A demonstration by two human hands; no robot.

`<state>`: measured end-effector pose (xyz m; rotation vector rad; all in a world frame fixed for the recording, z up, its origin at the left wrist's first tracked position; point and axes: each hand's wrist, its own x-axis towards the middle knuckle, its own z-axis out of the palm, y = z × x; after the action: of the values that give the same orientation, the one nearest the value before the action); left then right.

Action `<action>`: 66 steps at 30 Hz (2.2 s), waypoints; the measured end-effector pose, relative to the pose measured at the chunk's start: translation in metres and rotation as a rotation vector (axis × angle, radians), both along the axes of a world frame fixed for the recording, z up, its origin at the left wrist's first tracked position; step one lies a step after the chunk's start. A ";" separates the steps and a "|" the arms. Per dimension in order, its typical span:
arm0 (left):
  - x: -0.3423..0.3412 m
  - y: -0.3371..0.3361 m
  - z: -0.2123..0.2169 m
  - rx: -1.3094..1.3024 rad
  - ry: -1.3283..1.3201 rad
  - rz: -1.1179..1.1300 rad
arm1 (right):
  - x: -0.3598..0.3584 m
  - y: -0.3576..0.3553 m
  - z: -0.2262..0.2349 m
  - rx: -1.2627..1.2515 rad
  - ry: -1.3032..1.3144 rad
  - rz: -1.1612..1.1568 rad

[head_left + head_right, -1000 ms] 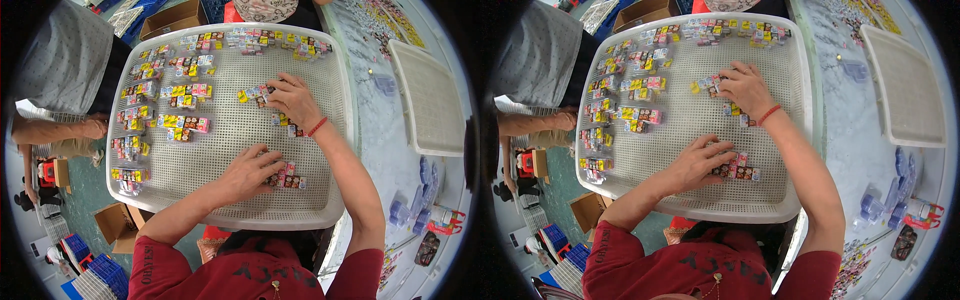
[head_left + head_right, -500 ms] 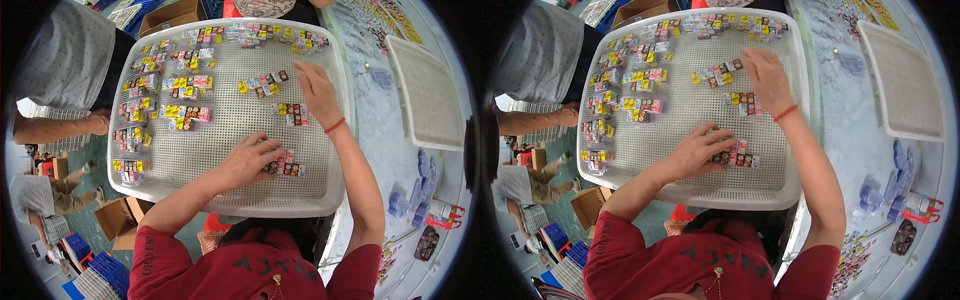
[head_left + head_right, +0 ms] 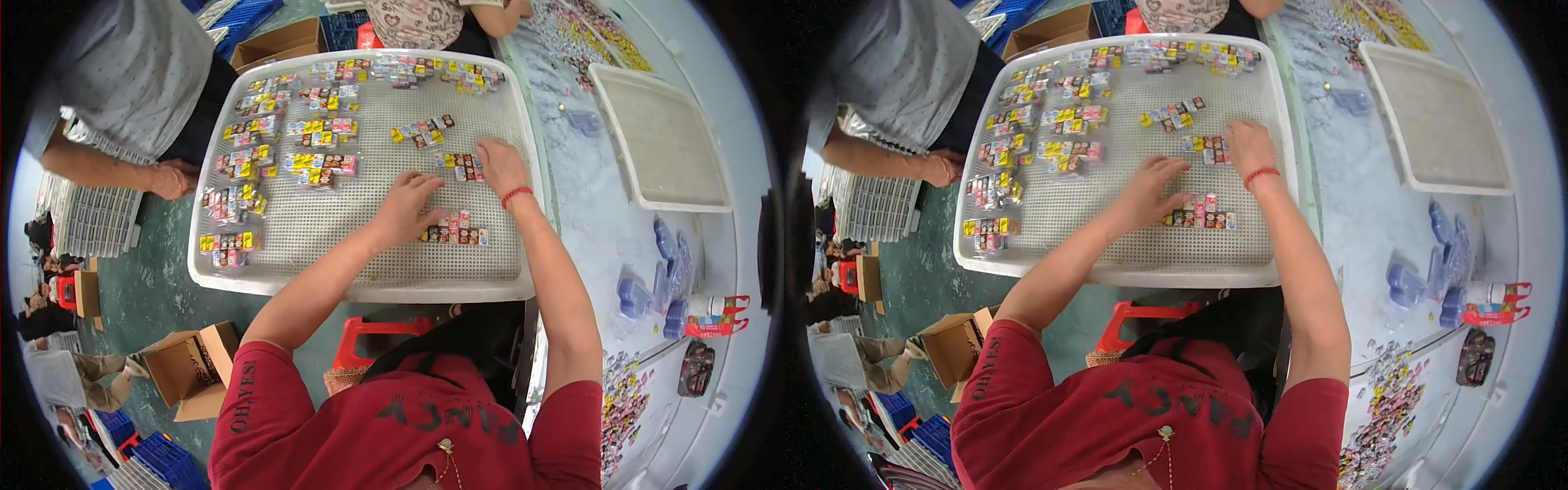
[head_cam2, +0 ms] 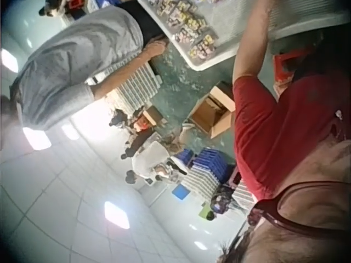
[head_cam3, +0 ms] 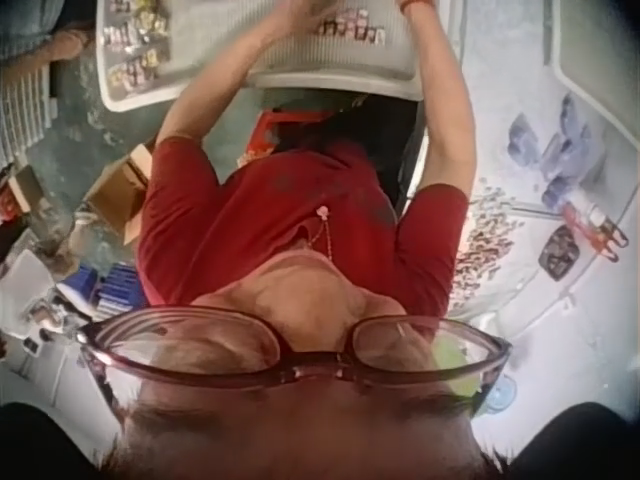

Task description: Sorting and arranging small colorful square items into a grid on a table surface.

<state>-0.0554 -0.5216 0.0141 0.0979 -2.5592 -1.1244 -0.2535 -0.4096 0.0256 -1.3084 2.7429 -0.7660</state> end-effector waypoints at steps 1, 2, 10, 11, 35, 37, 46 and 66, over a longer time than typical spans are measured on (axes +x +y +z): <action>0.004 -0.004 -0.004 -0.130 0.041 0.030 | 0.005 -0.005 0.003 0.107 0.087 0.046; 0.009 -0.008 -0.007 -0.138 0.051 0.057 | 0.010 -0.010 0.006 0.213 0.176 0.093; -0.002 0.001 -0.023 -0.162 0.101 0.042 | -0.029 0.023 -0.008 0.145 0.122 0.369; 0.000 0.001 -0.022 -0.172 0.099 0.068 | -0.030 0.022 -0.003 0.172 0.065 0.369; 0.010 -0.010 0.041 1.180 -0.198 0.150 | -0.027 0.033 0.080 0.152 -0.769 0.247; 0.017 -0.021 0.058 1.241 -0.158 0.136 | -0.009 0.012 0.093 0.174 -0.717 0.317; 0.033 -0.047 0.089 1.310 -0.166 0.197 | 0.031 -0.033 0.094 0.063 -0.729 0.358; -0.073 -0.139 0.064 -0.019 -0.059 0.439 | -0.098 -0.105 0.036 0.170 -0.526 0.695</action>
<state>-0.1280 -0.6601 0.0779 0.6612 -2.4259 -0.9355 -0.3513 -0.5142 0.0618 -1.5824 1.7392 -0.6591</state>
